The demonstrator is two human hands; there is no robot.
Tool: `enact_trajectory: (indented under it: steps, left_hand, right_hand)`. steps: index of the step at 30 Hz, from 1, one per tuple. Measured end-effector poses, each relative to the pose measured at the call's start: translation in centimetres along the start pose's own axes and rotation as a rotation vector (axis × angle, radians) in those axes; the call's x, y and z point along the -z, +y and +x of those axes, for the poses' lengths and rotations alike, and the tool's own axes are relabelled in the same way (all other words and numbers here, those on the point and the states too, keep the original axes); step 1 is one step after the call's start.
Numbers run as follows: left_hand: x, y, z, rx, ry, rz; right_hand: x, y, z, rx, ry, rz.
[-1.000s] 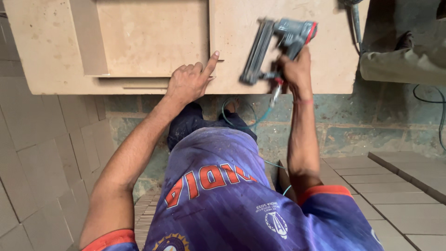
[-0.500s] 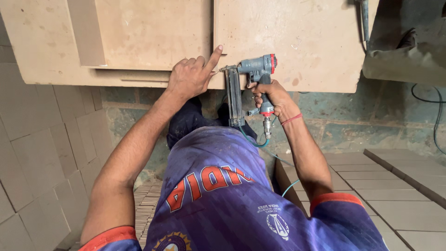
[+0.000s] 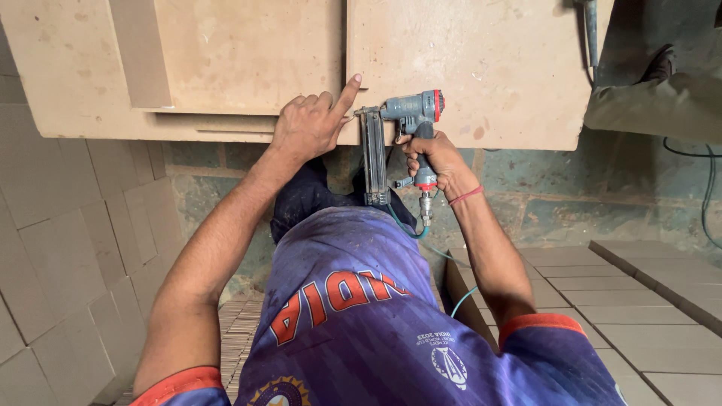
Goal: The person applies glue to wooden panels and assembles them into box frames. They then use a pneumatic nail gun to fasten the panels together, repeating the process to complete multiple boxes.
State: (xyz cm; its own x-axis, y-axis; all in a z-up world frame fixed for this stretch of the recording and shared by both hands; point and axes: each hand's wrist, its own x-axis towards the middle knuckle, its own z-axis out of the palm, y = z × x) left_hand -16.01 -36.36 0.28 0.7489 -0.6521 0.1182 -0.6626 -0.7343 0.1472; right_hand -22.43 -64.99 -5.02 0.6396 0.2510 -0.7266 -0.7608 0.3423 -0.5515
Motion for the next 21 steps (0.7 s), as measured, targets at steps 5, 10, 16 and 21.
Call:
enact_trajectory:
  steps: [5,10,16,21]
  left_hand:
    - [0.0,0.0,-0.1,0.006,-0.007,-0.013]
    - [0.1,0.0,0.1,0.008,-0.025,-0.021]
    - [0.5,-0.4,0.3,0.035,-0.084,-0.127]
    - [0.6,-0.4,0.4,0.043,-0.074,-0.139]
  right_hand:
    - [0.0,0.0,0.0,0.011,-0.012,-0.004]
    - [-0.1,-0.3,-0.3,0.033,-0.014,-0.017]
    - [-0.3,-0.5,-1.3,0.072,-0.039,0.005]
    - [-0.5,-0.6,-1.3,0.059,-0.022,0.004]
